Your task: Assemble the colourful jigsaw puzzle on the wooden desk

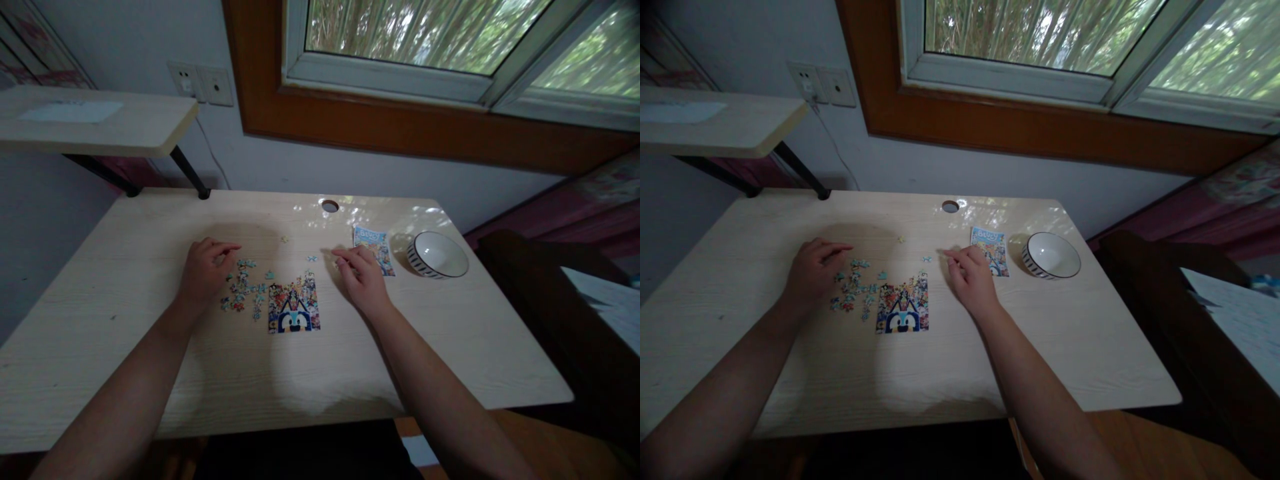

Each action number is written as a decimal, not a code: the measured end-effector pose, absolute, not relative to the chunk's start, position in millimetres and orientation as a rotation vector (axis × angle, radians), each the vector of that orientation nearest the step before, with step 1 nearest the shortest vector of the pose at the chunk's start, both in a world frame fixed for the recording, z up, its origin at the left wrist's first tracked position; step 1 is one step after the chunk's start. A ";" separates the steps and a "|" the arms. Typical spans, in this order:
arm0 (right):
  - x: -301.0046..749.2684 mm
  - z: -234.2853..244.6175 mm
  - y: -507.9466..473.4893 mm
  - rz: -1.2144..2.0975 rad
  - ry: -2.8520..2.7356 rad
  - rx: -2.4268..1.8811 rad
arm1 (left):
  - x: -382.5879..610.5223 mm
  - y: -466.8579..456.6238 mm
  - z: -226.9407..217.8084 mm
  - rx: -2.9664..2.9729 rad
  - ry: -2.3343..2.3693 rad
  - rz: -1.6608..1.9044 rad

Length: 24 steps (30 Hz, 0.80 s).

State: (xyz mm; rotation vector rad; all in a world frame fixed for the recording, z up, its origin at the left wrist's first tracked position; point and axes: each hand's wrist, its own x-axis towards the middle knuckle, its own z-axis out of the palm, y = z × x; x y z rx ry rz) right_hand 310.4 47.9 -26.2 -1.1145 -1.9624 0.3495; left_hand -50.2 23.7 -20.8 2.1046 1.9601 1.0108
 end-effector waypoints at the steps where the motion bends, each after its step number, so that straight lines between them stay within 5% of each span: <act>1: 309.6 -27.7 48.2 0.336 -1.997 -1.094 | -49.3 24.0 -21.6 2.119 1.953 1.000; 24: 240.4 -21.9 114.3 0.100 -2.407 -1.179 | -36.3 23.5 -26.9 2.403 1.827 0.991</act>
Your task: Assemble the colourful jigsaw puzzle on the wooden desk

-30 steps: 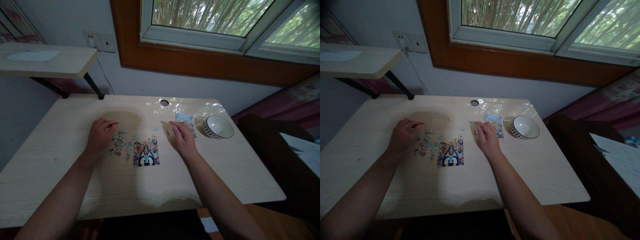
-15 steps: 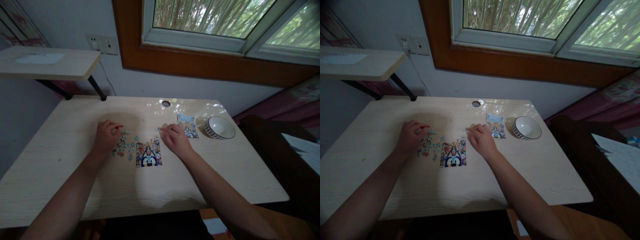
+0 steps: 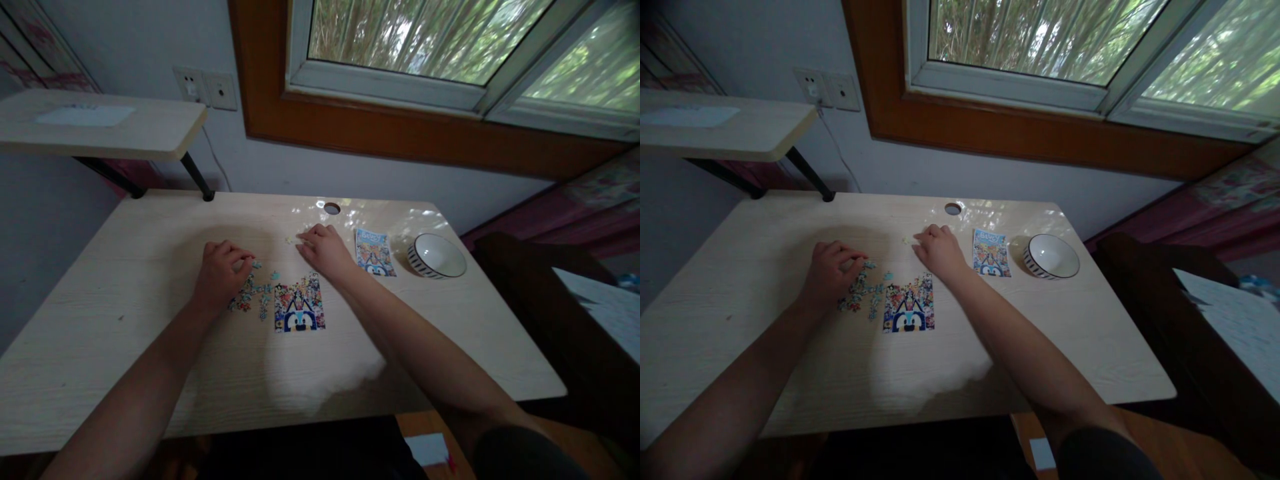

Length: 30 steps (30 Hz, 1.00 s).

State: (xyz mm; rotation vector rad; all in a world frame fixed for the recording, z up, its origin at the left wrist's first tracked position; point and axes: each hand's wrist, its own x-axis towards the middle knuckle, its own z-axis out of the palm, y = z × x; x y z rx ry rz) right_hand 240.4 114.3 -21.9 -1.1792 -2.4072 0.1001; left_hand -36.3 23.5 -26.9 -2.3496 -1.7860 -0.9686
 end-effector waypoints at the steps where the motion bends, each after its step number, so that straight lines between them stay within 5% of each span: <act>1: 234.7 -22.3 116.6 0.089 -2.428 -1.185 | -36.3 23.3 -26.9 -2.353 -1.774 -0.974; 15: 224.9 -29.3 100.5 0.185 -2.492 -0.991 | -24.8 19.1 -23.4 -2.506 -1.664 -0.959; 30: 230.6 -32.0 73.8 0.445 -2.450 -0.937 | -19.6 12.1 -14.3 -3.066 -1.013 -0.801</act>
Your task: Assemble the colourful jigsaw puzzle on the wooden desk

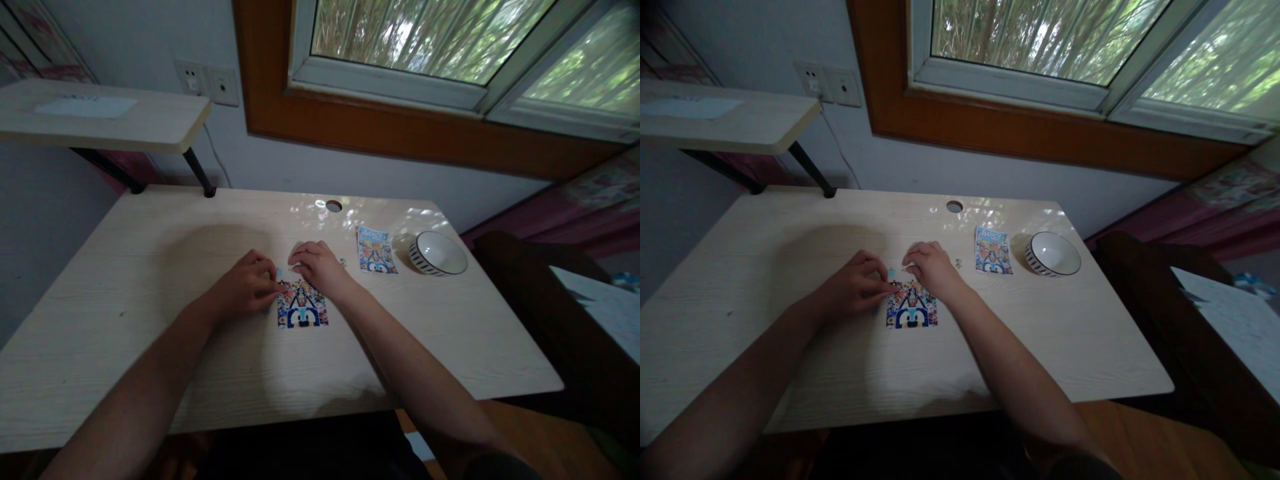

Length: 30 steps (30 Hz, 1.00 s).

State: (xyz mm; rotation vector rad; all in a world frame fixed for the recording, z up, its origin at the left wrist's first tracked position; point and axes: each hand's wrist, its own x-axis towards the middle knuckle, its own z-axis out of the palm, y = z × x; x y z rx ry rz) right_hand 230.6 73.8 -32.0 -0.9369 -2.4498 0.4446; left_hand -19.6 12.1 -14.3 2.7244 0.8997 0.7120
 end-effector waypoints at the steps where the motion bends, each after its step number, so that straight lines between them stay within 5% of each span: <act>1: 230.7 -31.9 73.0 0.449 -2.457 -0.926 | -19.7 12.2 -14.5 2.730 0.902 0.705; 30: 233.3 -33.5 61.7 0.449 -2.363 -1.062 | -19.3 8.7 -11.0 2.722 0.934 0.649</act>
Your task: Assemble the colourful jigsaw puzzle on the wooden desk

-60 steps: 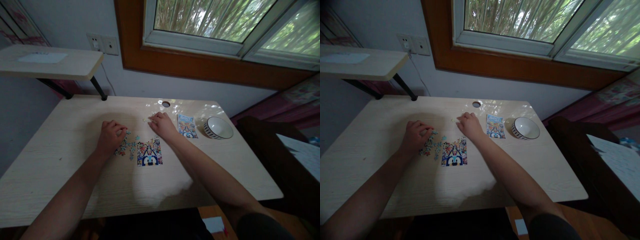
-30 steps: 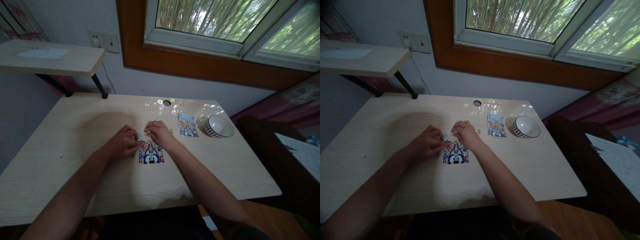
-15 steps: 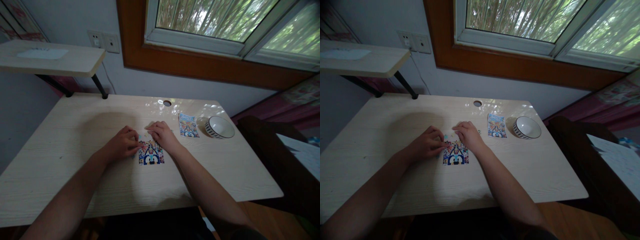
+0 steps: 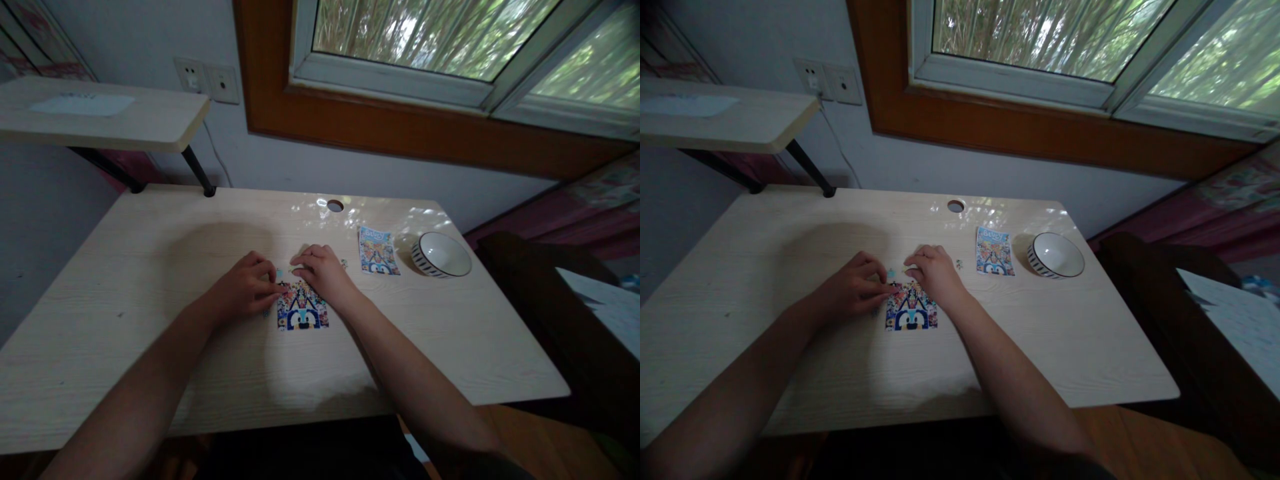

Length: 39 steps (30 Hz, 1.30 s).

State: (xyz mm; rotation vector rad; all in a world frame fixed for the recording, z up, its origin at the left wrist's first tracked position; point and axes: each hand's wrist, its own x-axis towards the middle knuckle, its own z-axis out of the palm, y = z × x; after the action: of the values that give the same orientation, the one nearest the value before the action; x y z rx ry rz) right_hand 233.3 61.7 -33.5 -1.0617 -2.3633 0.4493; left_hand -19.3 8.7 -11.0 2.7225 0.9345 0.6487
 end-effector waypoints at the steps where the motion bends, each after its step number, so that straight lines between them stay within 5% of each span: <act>1: 233.0 -33.3 61.4 0.452 -2.360 -1.068 | -19.2 8.6 -10.7 2.722 0.935 0.650; 39: 242.3 -20.5 60.1 0.090 -2.699 -0.837 | -20.5 9.0 -11.2 2.705 0.941 0.646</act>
State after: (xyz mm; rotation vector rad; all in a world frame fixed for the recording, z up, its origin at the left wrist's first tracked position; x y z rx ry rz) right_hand 242.3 60.1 -20.5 -0.8371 -2.6990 0.0897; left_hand -20.5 9.0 -11.2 2.7051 0.9414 0.6462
